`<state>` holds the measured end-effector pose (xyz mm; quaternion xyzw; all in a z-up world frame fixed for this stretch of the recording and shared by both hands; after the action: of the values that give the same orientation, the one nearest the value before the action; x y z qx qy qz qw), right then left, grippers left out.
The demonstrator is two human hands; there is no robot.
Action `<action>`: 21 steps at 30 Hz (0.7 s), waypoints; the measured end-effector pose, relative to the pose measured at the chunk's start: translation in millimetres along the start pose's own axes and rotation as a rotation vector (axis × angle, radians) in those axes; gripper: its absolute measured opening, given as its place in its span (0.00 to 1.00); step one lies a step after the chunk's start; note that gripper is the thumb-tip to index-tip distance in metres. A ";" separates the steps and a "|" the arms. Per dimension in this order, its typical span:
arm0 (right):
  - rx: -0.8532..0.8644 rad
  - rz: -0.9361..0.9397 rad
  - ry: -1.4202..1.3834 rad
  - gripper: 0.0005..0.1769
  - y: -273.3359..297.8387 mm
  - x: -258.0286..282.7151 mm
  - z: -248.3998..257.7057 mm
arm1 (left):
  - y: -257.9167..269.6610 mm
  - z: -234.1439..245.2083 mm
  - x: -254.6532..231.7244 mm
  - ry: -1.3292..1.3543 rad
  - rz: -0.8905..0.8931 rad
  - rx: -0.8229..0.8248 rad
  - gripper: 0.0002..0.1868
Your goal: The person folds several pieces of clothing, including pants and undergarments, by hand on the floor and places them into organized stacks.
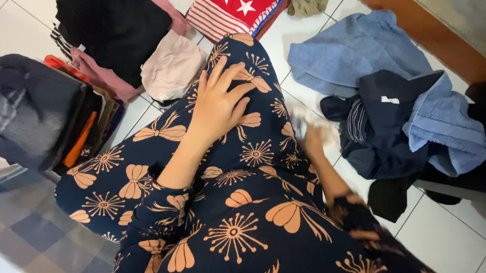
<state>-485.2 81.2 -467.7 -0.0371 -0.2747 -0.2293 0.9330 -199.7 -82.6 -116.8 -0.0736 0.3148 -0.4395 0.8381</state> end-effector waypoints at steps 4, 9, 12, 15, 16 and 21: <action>-0.103 -0.080 -0.161 0.39 -92.8 28.8 10.6 | 2.1 5.1 1.4 -0.012 0.028 0.020 0.16; -0.343 0.010 -0.156 0.38 -158.7 89.2 71.6 | 9.6 19.4 11.4 -0.015 0.066 -0.015 0.16; -0.366 0.016 0.011 0.33 -167.8 118.6 112.3 | 11.4 19.0 21.8 -0.025 0.095 -0.029 0.16; -0.368 0.022 0.066 0.29 -159.5 134.6 156.8 | 11.0 11.4 26.6 -0.002 0.065 -0.032 0.16; -0.395 0.089 0.084 0.29 -155.7 141.7 177.2 | 9.8 8.1 26.2 0.011 0.044 -0.031 0.16; -0.343 0.096 -0.002 0.25 -136.6 152.3 244.3 | -5.0 -10.8 20.0 0.077 0.003 0.016 0.17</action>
<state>-554.2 -55.0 -188.0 -0.2091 -0.2305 -0.2278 0.9226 -201.2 -99.6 -132.6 -0.0494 0.3434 -0.4433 0.8265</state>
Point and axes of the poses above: each hand's wrist, its own y-axis away from the middle knuckle, its own z-axis out of the back of the hand, x = y × z, the point moved 9 cm from there along -y, towards the middle knuckle, and after that the axes turned 1 degree about x, right-handed, at the moved point
